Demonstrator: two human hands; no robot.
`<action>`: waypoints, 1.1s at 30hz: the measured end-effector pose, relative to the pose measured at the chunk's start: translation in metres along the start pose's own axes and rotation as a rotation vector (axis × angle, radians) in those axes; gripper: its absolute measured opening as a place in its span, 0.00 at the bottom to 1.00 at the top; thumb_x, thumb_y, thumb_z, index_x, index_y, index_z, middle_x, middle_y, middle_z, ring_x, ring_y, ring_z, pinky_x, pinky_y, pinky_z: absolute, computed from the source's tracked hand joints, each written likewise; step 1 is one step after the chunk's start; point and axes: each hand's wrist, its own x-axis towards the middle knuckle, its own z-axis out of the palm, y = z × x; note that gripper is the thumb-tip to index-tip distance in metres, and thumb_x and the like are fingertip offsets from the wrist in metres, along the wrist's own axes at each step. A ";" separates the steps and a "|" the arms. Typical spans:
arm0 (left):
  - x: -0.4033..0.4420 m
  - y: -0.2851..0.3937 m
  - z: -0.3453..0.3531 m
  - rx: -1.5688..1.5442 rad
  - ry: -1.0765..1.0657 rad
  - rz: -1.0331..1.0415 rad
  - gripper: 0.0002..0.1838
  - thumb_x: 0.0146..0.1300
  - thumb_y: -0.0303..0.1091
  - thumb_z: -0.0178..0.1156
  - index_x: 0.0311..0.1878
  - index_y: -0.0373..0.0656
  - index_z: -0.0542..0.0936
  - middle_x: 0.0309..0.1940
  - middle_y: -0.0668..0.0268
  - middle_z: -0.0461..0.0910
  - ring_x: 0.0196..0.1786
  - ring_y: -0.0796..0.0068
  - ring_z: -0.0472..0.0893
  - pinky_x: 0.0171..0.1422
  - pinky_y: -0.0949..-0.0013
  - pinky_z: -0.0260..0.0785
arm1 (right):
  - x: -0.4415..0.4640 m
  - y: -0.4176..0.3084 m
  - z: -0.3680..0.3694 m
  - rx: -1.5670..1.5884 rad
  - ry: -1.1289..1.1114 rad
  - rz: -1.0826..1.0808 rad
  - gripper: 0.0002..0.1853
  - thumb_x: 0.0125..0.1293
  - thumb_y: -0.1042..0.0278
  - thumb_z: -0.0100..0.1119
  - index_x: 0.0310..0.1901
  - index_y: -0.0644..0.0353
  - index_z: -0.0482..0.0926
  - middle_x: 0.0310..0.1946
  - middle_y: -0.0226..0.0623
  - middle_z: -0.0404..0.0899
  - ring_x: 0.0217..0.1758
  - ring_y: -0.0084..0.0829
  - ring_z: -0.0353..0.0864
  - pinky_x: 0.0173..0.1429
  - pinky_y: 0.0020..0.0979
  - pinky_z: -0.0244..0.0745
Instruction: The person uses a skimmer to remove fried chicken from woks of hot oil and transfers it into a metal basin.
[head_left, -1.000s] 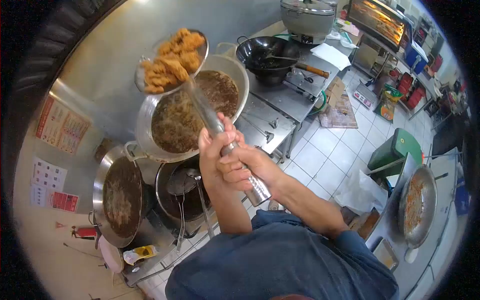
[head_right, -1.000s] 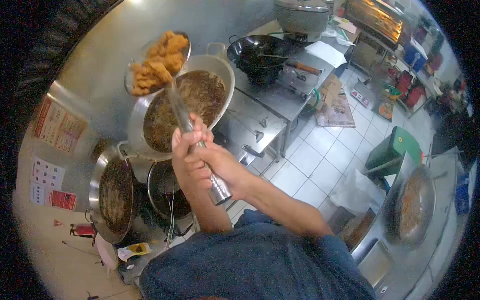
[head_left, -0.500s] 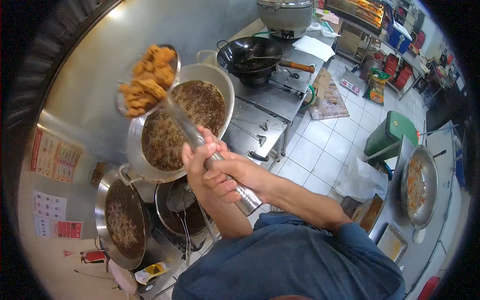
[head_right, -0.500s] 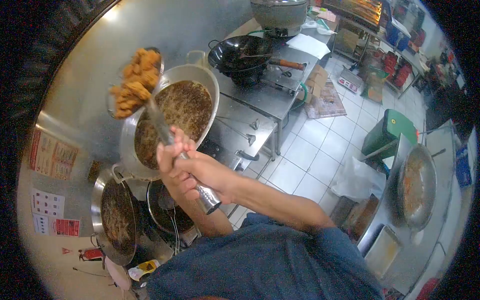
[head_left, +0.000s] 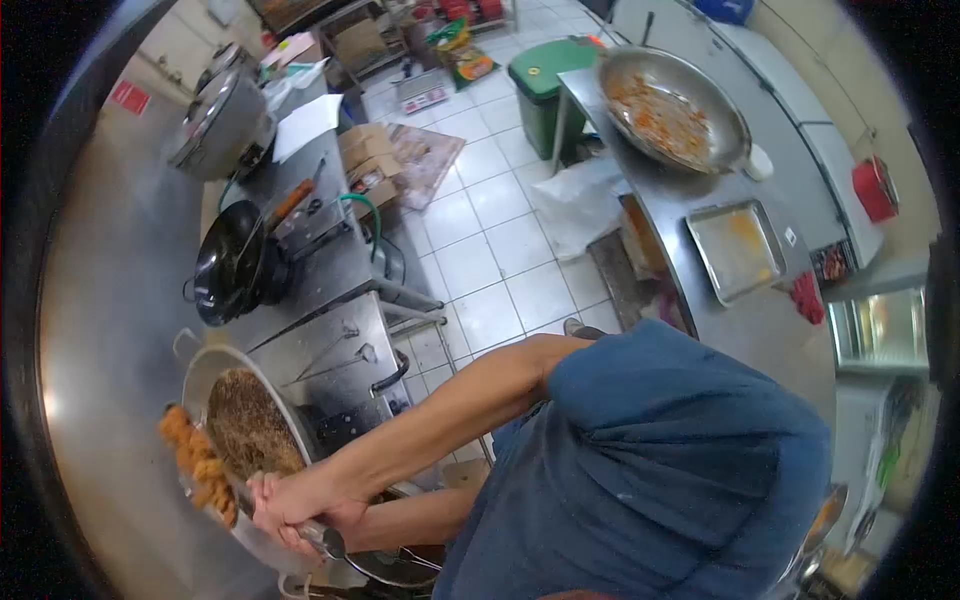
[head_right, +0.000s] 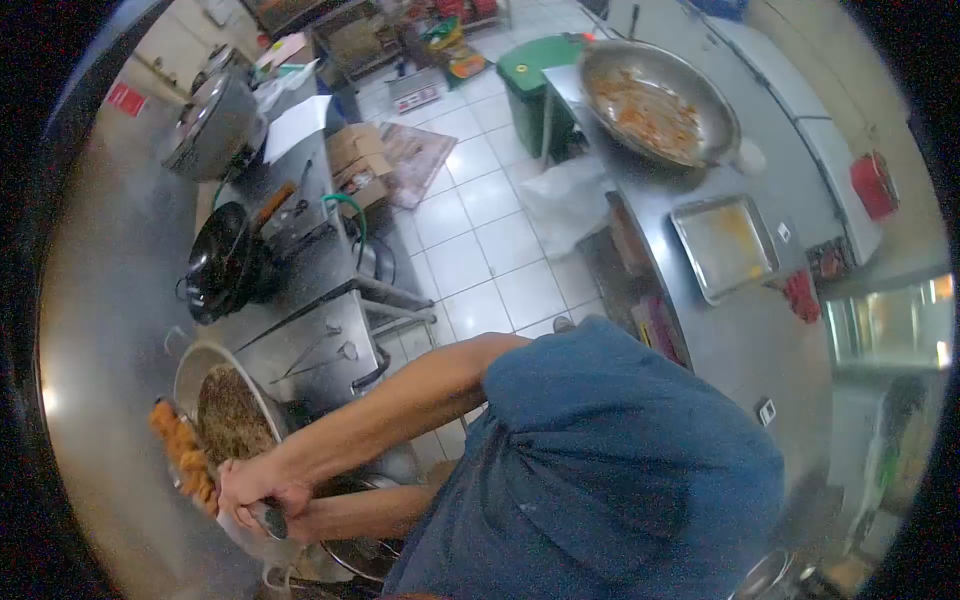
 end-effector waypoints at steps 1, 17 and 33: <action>0.002 0.000 0.000 0.023 -0.002 0.003 0.21 0.51 0.30 0.54 0.48 0.35 0.65 0.34 0.65 0.65 0.38 0.74 0.67 0.49 0.69 0.60 | -0.006 -0.004 0.010 -0.097 0.070 0.010 0.13 0.59 0.71 0.48 0.17 0.50 0.64 0.11 0.21 0.62 0.10 0.16 0.61 0.14 0.22 0.58; -0.067 -0.058 0.124 0.411 -0.001 0.425 0.18 0.54 0.32 0.53 0.47 0.35 0.67 0.37 0.64 0.69 0.43 0.72 0.70 0.54 0.63 0.62 | -0.165 -0.067 -0.030 0.071 -0.149 0.152 0.11 0.57 0.75 0.48 0.18 0.54 0.63 0.12 0.22 0.62 0.11 0.16 0.61 0.17 0.18 0.59; -0.331 -0.232 0.469 -0.142 -1.012 -0.522 0.23 0.53 0.26 0.62 0.49 0.35 0.62 0.32 0.60 0.74 0.39 0.68 0.78 0.47 0.65 0.72 | -0.691 -0.047 -0.016 -0.197 0.641 -0.502 0.32 0.59 0.79 0.49 0.63 0.50 0.48 0.22 0.29 0.65 0.15 0.18 0.63 0.14 0.23 0.62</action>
